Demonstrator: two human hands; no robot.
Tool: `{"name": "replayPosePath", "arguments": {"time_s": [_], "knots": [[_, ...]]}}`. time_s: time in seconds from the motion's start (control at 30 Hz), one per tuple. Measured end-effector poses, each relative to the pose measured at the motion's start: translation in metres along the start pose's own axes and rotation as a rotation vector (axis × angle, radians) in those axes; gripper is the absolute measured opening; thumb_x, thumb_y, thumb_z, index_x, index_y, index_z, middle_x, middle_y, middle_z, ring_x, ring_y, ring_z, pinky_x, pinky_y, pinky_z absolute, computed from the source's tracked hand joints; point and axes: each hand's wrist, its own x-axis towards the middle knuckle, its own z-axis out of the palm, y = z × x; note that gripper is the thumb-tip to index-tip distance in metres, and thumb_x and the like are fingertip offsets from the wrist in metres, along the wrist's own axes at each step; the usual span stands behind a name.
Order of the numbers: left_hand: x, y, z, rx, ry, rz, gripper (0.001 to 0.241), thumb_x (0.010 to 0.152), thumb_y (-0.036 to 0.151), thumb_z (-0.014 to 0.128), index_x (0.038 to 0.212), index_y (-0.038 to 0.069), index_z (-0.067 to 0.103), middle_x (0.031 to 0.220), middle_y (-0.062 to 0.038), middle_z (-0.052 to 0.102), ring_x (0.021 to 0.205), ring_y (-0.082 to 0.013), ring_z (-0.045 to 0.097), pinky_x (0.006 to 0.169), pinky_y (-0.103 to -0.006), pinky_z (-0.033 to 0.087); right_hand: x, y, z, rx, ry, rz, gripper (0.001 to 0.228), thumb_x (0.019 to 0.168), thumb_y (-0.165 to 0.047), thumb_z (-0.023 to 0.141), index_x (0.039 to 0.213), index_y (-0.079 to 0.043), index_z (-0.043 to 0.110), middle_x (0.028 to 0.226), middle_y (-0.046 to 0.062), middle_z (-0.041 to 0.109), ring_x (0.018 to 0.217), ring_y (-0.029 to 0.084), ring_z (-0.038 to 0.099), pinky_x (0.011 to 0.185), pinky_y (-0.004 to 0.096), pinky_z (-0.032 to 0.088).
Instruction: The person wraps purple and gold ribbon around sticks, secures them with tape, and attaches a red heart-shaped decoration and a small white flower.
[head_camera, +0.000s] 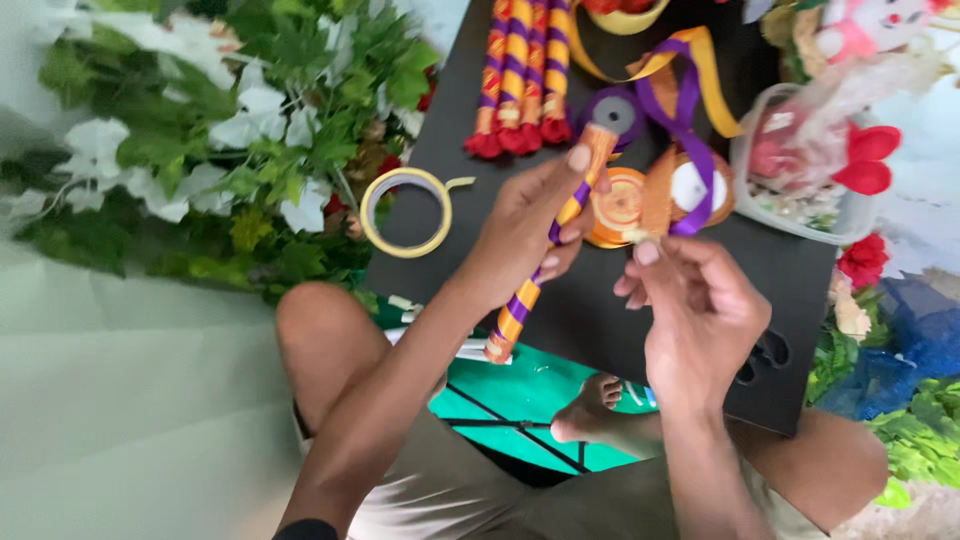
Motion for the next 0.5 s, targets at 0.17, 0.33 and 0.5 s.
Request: {"name": "replayPosePath", "arguments": {"time_s": [0.17, 0.33, 0.5], "knots": [[0.005, -0.034, 0.023, -0.01, 0.006, -0.09, 0.043, 0.109, 0.056, 0.059, 0.105, 0.013, 0.064, 0.069, 0.0, 0.041, 0.041, -0.0064, 0.036, 0.036, -0.0231, 0.023, 0.032, 0.011, -0.007, 0.195, 0.011, 0.036, 0.02, 0.105, -0.018, 0.085, 0.107, -0.001, 0.074, 0.085, 0.012, 0.076, 0.065, 0.018, 0.071, 0.064, 0.026, 0.055], [0.01, -0.07, 0.029, -0.087, 0.04, -0.035, 0.044, 0.12, 0.043, 0.06, 0.115, -0.001, 0.066, 0.068, -0.002, 0.043, 0.04, -0.0085, 0.048, 0.029, -0.024, 0.04, 0.042, 0.053, -0.008, 0.331, 0.022, 0.018, 0.015, 0.107, -0.007, 0.084, 0.112, 0.005, 0.077, 0.091, 0.02, 0.079, 0.07, 0.019, 0.076, 0.059, 0.026, 0.06], [0.014, -0.083, 0.031, -0.111, 0.092, -0.021, 0.04, 0.121, 0.038, 0.06, 0.115, -0.001, 0.068, 0.068, -0.003, 0.043, 0.04, -0.0094, 0.048, 0.031, -0.025, 0.041, 0.043, 0.048, -0.004, 0.314, 0.056, 0.022, 0.012, 0.106, -0.006, 0.085, 0.105, 0.004, 0.078, 0.088, 0.016, 0.078, 0.069, 0.015, 0.072, 0.056, 0.026, 0.059]]}}
